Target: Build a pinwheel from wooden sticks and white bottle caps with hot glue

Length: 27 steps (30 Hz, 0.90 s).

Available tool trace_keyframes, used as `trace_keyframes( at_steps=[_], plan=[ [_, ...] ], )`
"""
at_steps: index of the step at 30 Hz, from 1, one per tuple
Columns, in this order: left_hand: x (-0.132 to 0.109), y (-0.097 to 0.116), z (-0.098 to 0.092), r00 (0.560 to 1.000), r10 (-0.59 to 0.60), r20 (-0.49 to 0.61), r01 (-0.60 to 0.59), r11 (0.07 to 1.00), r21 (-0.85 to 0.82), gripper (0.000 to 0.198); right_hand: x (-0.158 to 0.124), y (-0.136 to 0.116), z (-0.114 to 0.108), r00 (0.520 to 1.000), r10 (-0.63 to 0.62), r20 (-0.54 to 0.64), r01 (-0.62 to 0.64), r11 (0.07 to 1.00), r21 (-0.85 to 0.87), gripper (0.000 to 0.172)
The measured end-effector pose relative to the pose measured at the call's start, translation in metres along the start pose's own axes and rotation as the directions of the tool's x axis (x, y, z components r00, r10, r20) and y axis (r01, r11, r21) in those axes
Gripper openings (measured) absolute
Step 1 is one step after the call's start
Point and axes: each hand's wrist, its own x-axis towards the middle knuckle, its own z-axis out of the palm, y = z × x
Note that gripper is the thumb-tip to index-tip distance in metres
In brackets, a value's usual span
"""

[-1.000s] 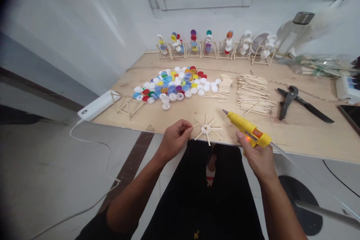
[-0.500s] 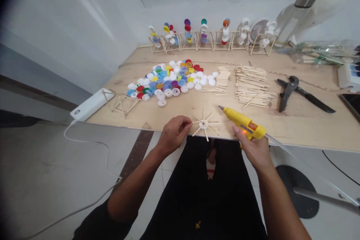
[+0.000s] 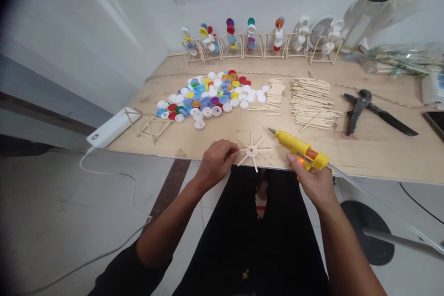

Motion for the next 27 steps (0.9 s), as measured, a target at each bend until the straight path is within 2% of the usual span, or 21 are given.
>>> trace_keyframes(
  at_steps=[5,12,20,27],
  plan=[
    [0.0002,0.0001,-0.0004,1.000,0.016,-0.003,-0.015,1.000,0.016,0.013,0.0002,0.0033,-0.0005,0.999,-0.044,0.021,0.044,0.999,-0.010,0.035],
    [0.0007,-0.0004,0.0000,0.999,0.033,0.003,-0.033,0.999,0.030,0.013,0.0003,0.0057,-0.0018,0.999,0.043,0.017,-0.043,0.999,-0.018,0.035],
    [0.0008,-0.0010,0.0014,0.997,0.071,-0.017,-0.070,0.995,0.065,0.014,-0.0009,0.0005,-0.0009,1.000,-0.003,0.009,0.004,1.000,-0.025,0.035],
    [0.0009,-0.0029,0.0026,0.995,0.100,-0.027,-0.098,0.993,0.073,0.015,-0.0006,0.0020,-0.0012,0.999,0.034,0.002,-0.034,0.999,-0.009,0.036]
  ],
)
